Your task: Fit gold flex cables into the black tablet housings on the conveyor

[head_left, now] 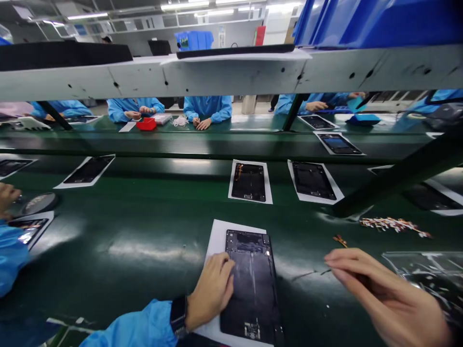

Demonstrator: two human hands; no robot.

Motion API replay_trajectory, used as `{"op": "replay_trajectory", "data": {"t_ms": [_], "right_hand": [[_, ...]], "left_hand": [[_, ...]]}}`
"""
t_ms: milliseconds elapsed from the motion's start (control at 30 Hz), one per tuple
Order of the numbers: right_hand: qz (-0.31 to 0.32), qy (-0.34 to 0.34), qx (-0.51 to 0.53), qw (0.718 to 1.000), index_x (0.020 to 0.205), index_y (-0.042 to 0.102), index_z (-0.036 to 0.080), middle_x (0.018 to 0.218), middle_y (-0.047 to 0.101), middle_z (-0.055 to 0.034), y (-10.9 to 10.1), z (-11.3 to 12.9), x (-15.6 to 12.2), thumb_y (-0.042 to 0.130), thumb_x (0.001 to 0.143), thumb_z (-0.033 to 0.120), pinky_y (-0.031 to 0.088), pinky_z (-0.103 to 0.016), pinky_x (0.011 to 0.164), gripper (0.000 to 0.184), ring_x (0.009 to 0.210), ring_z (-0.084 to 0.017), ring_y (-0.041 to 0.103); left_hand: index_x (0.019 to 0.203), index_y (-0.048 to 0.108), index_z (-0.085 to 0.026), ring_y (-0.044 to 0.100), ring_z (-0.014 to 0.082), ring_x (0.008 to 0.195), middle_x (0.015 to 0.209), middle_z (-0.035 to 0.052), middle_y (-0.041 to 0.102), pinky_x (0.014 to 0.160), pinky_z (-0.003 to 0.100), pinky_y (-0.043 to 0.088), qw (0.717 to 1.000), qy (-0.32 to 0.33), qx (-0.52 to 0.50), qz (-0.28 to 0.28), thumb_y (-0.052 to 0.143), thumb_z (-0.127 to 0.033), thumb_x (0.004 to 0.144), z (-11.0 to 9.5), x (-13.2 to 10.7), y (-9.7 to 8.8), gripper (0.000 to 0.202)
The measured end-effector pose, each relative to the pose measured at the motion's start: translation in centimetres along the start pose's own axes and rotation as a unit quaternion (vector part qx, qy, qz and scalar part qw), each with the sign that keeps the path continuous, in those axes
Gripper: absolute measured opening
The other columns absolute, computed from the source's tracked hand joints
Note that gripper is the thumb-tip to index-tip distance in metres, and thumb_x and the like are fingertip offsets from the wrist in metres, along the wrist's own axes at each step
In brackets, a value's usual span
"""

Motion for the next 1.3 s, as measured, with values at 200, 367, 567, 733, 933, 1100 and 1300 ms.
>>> {"op": "replay_trajectory", "data": {"t_ms": [200,367,567,733,933,1100,1300], "right_hand": [[0.276,0.039,0.036,0.960,0.093,0.074,0.022,0.085,0.070,-0.0064,8.1,3.3,0.6,0.059,0.088,0.041,0.050,-0.028,0.059,0.025,0.071,-0.019,0.063],[0.340,0.062,0.042,0.937,0.085,0.074,0.018,0.078,0.071,-0.0034,14.8,2.5,3.6,0.059,0.084,0.031,0.046,-0.026,0.062,0.019,0.067,-0.017,0.061],[0.348,0.012,-0.056,0.936,0.077,0.076,0.020,0.083,0.070,-0.0031,19.3,-1.4,6.2,0.062,0.079,0.021,0.043,-0.026,0.068,0.015,0.075,-0.017,0.061],[0.372,0.027,-0.109,0.921,0.077,0.077,0.020,0.078,0.069,-0.0019,21.9,-3.7,6.8,0.067,0.076,0.018,0.042,-0.025,0.067,0.010,0.072,-0.015,0.061],[0.393,0.047,-0.145,0.907,0.076,0.071,0.019,0.064,0.062,0.0040,23.2,-4.1,8.0,0.073,0.071,0.017,0.037,-0.022,0.057,0.006,0.061,-0.011,0.056],[0.407,0.058,-0.197,0.890,0.070,0.065,0.020,0.064,0.060,0.0053,23.4,-3.9,8.8,0.080,0.065,0.019,0.032,-0.021,0.054,0.016,0.060,-0.010,0.054],[0.385,0.048,-0.286,0.876,0.070,0.058,0.021,0.070,0.062,0.0006,22.4,-3.1,8.8,0.081,0.069,0.034,0.028,-0.026,0.057,0.026,0.069,-0.016,0.057]], "left_hand": [[0.140,0.035,-0.022,0.048,0.0239,0.130,0.136,0.0129,0.052,0.112,0.045,0.036,0.948,-0.054,-0.311,0.041,0.060,-0.027,0.090,0.7,2.2,-3.0,0.056],[0.142,0.030,-0.021,0.065,0.0186,0.098,0.093,0.0011,0.069,0.100,0.036,0.046,0.928,-0.096,-0.353,0.071,0.071,-0.015,0.078,-0.4,2.8,-2.0,0.077],[0.124,0.052,-0.020,0.060,0.0219,0.087,0.088,0.0040,0.064,0.080,0.038,0.049,1.000,-0.023,-0.004,0.001,0.051,-0.010,0.090,1.6,1.9,-0.8,0.036],[0.095,0.058,-0.017,0.058,0.0206,0.076,0.077,0.0049,0.061,0.068,0.036,0.047,0.989,0.077,0.127,-0.008,0.042,-0.013,0.097,1.7,2.2,-0.7,0.017],[0.098,0.057,-0.017,0.059,0.0194,0.074,0.080,0.0040,0.063,0.065,0.033,0.044,0.984,0.106,0.140,-0.016,0.043,-0.014,0.098,1.3,2.9,-0.4,0.015],[0.103,0.057,-0.015,0.060,0.0188,0.075,0.084,0.0040,0.065,0.065,0.033,0.045,0.985,0.113,0.126,-0.017,0.042,-0.015,0.099,1.5,2.4,-0.2,0.016],[0.108,0.058,-0.013,0.061,0.0185,0.080,0.091,0.0054,0.067,0.068,0.032,0.047,0.987,0.122,0.104,-0.007,0.037,-0.013,0.100,1.3,1.7,-0.7,0.022]]}}
Point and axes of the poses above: each hand's wrist, its own x-axis towards the middle knuckle, its own y-axis out of the palm, z = x × y, the point moved 3 cm from there along x, towards the middle knuckle
